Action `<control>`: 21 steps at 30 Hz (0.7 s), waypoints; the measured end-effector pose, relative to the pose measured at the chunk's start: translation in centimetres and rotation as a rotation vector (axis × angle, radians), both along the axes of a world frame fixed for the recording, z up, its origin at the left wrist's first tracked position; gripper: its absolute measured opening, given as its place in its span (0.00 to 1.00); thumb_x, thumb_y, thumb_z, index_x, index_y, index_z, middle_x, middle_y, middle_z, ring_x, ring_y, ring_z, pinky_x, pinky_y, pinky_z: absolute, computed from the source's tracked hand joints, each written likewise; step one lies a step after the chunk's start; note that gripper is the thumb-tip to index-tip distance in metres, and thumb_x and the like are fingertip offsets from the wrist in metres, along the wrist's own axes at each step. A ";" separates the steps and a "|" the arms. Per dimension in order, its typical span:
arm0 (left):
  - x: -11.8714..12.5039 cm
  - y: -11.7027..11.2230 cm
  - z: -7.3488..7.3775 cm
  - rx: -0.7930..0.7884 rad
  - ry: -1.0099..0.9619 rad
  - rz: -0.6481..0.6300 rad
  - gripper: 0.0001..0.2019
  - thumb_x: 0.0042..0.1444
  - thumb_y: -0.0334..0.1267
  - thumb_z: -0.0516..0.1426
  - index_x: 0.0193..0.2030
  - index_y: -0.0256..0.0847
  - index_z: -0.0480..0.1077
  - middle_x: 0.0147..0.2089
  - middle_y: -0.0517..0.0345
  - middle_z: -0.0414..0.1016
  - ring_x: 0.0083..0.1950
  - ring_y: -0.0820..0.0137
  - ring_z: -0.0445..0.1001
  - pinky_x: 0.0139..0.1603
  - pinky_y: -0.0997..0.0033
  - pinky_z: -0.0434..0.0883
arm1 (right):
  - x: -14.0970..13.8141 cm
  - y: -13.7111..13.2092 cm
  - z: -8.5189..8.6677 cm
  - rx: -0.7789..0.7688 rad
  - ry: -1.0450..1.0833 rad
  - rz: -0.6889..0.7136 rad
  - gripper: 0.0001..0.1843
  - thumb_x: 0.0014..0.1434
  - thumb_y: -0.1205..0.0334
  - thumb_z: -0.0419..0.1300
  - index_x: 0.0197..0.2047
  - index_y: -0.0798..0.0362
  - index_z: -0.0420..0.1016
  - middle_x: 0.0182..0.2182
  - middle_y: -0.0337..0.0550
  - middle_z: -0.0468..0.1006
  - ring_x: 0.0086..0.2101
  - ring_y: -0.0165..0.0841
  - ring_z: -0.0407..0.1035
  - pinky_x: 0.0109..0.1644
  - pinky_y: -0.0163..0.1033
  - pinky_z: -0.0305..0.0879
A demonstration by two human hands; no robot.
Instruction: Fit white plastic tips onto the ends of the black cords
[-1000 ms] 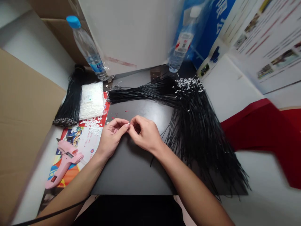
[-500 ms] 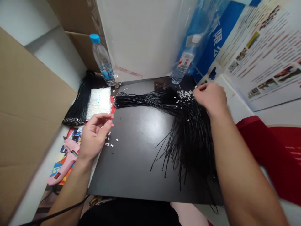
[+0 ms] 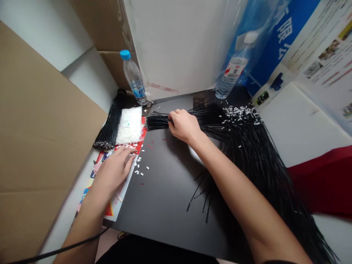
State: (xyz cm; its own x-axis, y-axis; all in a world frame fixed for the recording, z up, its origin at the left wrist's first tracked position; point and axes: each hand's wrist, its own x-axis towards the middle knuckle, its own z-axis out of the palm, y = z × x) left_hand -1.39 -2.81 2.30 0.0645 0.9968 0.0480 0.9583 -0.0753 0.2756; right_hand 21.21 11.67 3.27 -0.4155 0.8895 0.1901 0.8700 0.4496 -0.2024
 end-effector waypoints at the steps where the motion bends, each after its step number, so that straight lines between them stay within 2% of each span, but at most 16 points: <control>1: 0.2 0.3 0.0 -0.007 0.027 -0.005 0.13 0.67 0.33 0.51 0.50 0.41 0.75 0.48 0.46 0.77 0.44 0.57 0.77 0.37 0.62 0.70 | -0.6 0.3 0.0 -0.011 0.004 0.020 0.12 0.63 0.63 0.56 0.47 0.52 0.78 0.45 0.53 0.80 0.46 0.44 0.70 0.39 0.42 0.64; 7: 1.1 2.3 -0.6 -0.013 0.148 -0.064 0.13 0.66 0.32 0.52 0.49 0.42 0.77 0.46 0.47 0.78 0.43 0.58 0.77 0.32 0.66 0.69 | -2.2 1.1 -0.8 -0.066 0.035 0.083 0.12 0.64 0.65 0.55 0.47 0.51 0.78 0.44 0.50 0.80 0.46 0.41 0.71 0.38 0.40 0.62; 12: 1.0 2.7 -1.0 0.030 0.101 -0.071 0.10 0.66 0.32 0.52 0.42 0.42 0.76 0.42 0.48 0.79 0.42 0.59 0.77 0.31 0.67 0.67 | -3.2 0.7 -1.5 -0.058 0.048 0.192 0.12 0.64 0.67 0.54 0.46 0.51 0.78 0.45 0.48 0.80 0.46 0.40 0.70 0.38 0.39 0.61; 15: 1.1 2.7 -0.9 0.086 -0.065 -0.043 0.09 0.64 0.31 0.53 0.40 0.42 0.75 0.41 0.49 0.79 0.39 0.61 0.76 0.34 0.67 0.67 | -4.0 -0.2 -1.6 -0.075 0.105 0.238 0.12 0.64 0.67 0.56 0.47 0.52 0.78 0.44 0.48 0.80 0.46 0.38 0.70 0.38 0.38 0.60; 17: 1.2 2.9 -0.7 0.117 -0.231 -0.031 0.08 0.62 0.32 0.54 0.38 0.42 0.75 0.35 0.54 0.78 0.33 0.65 0.73 0.34 0.68 0.67 | -4.3 -1.0 -1.8 -0.143 0.213 0.272 0.10 0.63 0.65 0.57 0.45 0.52 0.78 0.41 0.46 0.81 0.42 0.35 0.71 0.39 0.37 0.60; 21: 1.8 3.6 -0.4 0.038 -0.578 0.090 0.06 0.59 0.36 0.57 0.36 0.40 0.75 0.19 0.67 0.62 0.21 0.74 0.61 0.26 0.74 0.59 | -4.0 -2.1 -2.5 -0.316 0.427 0.283 0.08 0.64 0.65 0.57 0.41 0.53 0.79 0.35 0.40 0.81 0.32 0.29 0.71 0.38 0.34 0.61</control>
State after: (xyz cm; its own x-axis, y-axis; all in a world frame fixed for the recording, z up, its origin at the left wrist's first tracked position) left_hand 0.37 0.79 1.88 -0.0674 0.9940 0.0863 0.6563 -0.0210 0.7542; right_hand 17.18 9.61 0.81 -0.5892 0.7963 0.1368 0.5380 0.5130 -0.6689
